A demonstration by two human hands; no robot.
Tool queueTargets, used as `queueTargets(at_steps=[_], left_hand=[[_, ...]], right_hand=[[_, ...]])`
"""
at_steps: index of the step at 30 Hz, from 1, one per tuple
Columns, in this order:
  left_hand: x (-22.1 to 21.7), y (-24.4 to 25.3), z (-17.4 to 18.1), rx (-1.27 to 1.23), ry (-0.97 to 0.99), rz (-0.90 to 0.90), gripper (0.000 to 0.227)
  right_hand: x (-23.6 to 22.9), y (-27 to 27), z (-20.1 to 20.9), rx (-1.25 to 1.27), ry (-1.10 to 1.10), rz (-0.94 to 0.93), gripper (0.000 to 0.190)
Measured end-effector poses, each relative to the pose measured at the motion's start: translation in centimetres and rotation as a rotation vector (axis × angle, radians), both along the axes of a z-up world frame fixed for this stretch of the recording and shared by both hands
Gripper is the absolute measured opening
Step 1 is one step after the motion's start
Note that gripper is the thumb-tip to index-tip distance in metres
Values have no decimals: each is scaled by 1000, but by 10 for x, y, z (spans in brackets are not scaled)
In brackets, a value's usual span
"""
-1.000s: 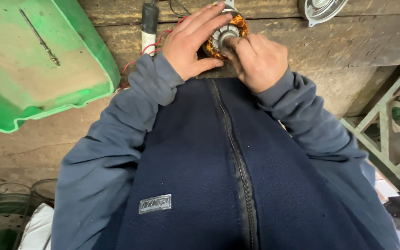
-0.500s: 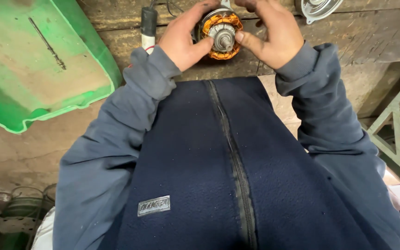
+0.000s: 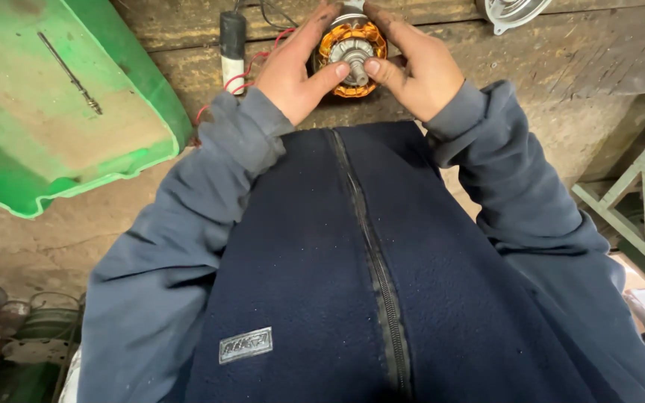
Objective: The person assembles an electric motor by inserting a rotor into a stator and securing it with a metal housing. They use pliers to tighten the housing and then handle a small cylindrical component with wires.
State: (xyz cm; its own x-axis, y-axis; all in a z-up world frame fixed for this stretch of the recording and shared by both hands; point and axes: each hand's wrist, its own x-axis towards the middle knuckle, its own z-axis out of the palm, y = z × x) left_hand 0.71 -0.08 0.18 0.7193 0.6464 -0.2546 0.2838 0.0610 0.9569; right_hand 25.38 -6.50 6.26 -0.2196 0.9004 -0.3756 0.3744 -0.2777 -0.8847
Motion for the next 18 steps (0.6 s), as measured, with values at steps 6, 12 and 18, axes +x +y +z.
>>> queueTargets(at_steps=[6,12,18], left_hand=[[4,-7,-2,-55,2,70,67],[4,-4,-4,-109,-17,70,68],[-1,-2,-2,-69,3,4,69]], right_hand=[[-3,6,3,-15,-61,0,58],[2,7,-4,43,-181,46,58],[1,-1,-3,-63,42,-87,64]])
